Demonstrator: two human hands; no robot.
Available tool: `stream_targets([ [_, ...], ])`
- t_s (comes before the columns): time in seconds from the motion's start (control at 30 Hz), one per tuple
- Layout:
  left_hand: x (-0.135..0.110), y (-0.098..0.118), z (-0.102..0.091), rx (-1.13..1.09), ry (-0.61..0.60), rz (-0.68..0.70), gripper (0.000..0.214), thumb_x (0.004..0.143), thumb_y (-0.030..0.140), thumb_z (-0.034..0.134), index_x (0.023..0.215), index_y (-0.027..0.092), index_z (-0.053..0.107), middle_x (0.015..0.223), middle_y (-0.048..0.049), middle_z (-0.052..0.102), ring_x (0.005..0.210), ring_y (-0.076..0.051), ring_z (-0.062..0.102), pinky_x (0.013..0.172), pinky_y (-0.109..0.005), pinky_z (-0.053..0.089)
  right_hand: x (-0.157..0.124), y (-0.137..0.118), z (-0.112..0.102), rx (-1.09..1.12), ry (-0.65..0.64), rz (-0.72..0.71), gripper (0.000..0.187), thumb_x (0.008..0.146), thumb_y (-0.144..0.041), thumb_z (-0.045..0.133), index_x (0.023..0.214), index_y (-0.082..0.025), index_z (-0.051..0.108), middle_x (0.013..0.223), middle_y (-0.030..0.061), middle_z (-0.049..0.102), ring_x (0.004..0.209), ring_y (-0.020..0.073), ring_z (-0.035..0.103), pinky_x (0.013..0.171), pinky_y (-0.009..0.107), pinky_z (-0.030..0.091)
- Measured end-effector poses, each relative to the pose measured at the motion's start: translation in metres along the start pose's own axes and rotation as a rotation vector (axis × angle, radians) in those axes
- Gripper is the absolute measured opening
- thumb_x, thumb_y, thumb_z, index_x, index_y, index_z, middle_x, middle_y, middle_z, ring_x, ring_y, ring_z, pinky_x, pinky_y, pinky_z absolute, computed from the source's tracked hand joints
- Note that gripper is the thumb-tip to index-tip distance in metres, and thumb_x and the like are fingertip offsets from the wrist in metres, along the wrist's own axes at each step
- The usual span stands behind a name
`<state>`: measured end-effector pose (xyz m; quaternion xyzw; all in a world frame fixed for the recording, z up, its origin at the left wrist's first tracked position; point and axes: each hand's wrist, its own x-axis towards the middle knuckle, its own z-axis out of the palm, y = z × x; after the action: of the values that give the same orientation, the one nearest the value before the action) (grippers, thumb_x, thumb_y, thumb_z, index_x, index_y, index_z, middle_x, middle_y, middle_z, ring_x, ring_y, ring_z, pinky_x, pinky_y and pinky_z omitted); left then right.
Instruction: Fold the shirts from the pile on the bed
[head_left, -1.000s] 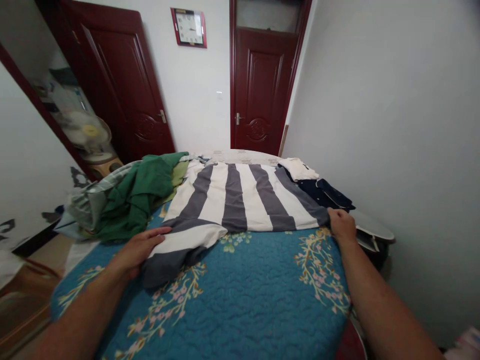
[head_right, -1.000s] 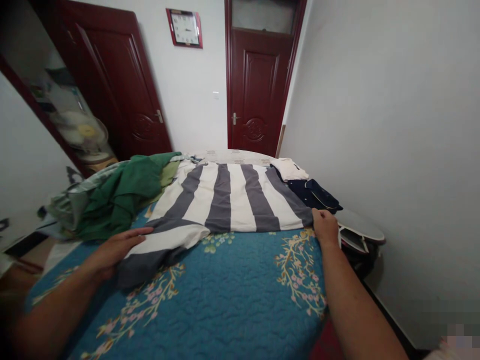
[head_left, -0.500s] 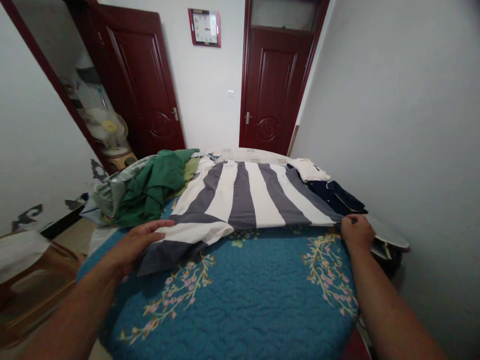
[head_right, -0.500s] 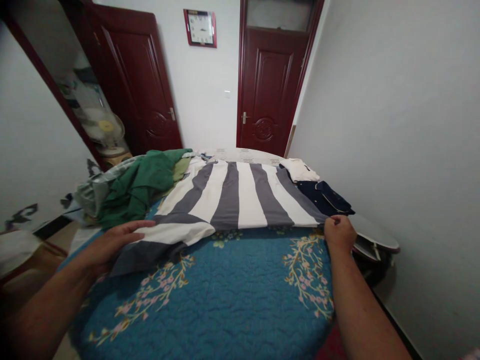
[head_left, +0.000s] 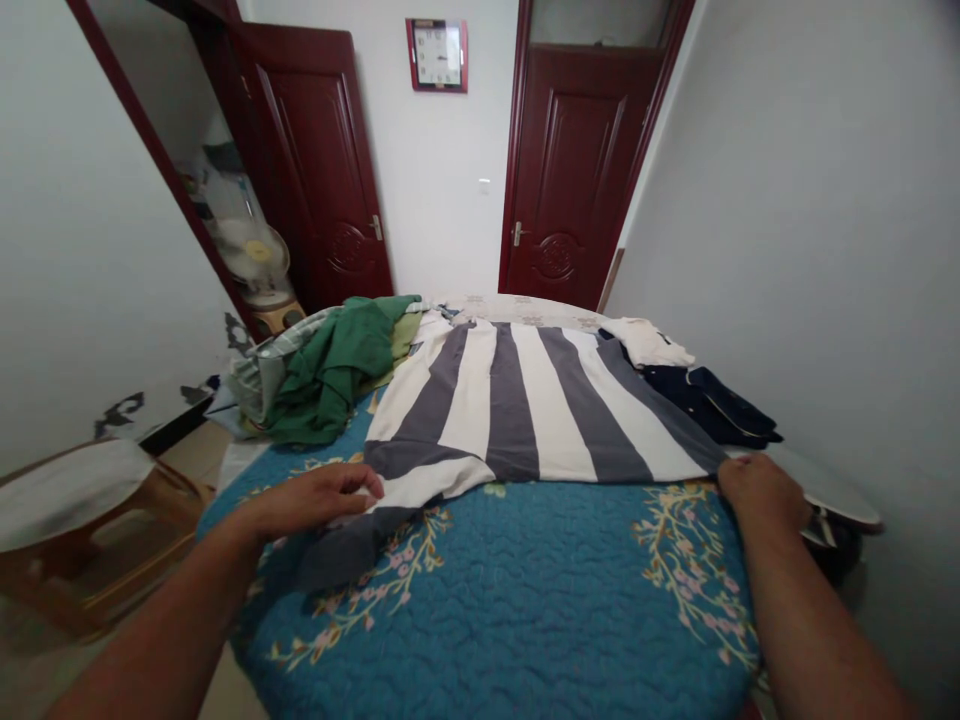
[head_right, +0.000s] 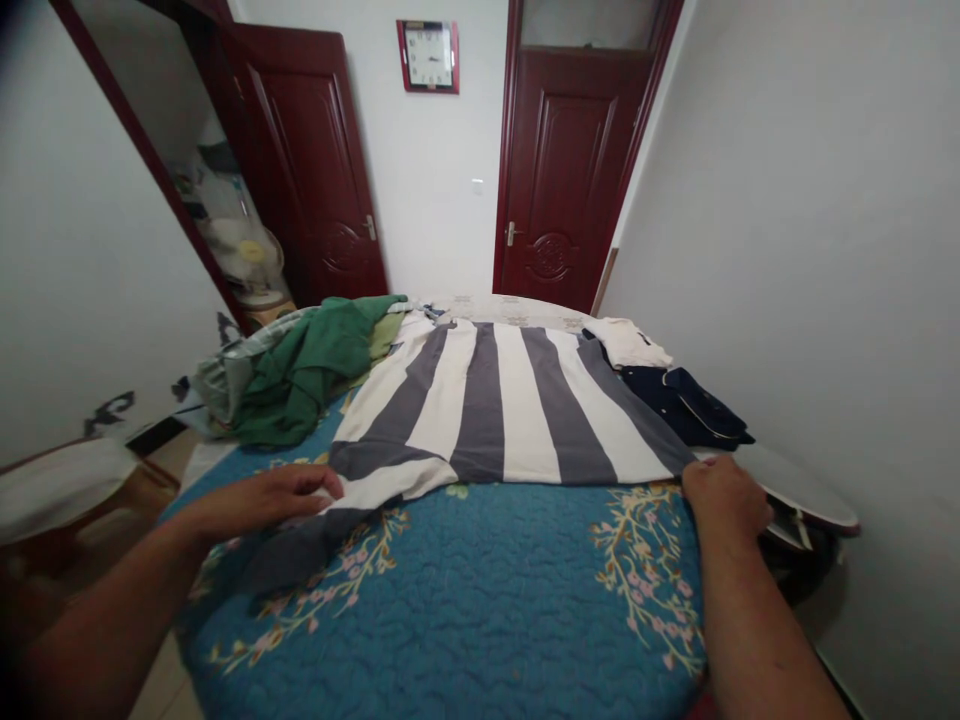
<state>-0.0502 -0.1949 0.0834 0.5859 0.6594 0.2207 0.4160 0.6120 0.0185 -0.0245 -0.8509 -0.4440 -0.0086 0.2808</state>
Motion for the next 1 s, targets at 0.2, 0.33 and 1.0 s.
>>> stream_targets([
  [0.2,0.056,-0.011,-0.005,0.002,0.351,-0.111,0.072,0.074,0.056,0.079,0.133,0.016,0.067,0.083,-0.0058,0.072,0.072,-0.025,0.068,0.058,-0.029,0.046,0.003,0.004,0.008,-0.009,0.000,-0.062,0.019,0.071,-0.051,0.062,0.082,-0.039,0.072,0.089,0.0149,0.069,0.108,0.0561,0.069,0.076,0.078,0.045],
  [0.33,0.098,-0.017,0.000,0.216,0.558,-0.117,0.055,0.082,0.045,0.073,0.124,0.010,0.070,0.096,-0.0150,0.077,0.095,-0.032,0.073,0.080,-0.034,0.052,0.005,0.003,0.015,0.011,0.029,-0.095,0.020,0.071,-0.045,0.061,0.084,-0.036,0.071,0.091,0.0162,0.072,0.104,0.0519,0.071,0.080,0.072,0.050],
  [1.0,0.057,-0.059,0.002,0.031,0.504,-0.183,0.085,0.075,0.055,0.074,0.152,0.026,0.053,0.060,0.0029,0.067,0.051,-0.030,0.063,0.048,-0.036,0.050,-0.020,-0.030,-0.026,0.096,0.219,-0.120,0.036,0.100,-0.027,0.047,0.124,-0.017,0.071,0.104,0.0166,0.075,0.096,0.0312,0.069,0.086,0.040,0.046],
])
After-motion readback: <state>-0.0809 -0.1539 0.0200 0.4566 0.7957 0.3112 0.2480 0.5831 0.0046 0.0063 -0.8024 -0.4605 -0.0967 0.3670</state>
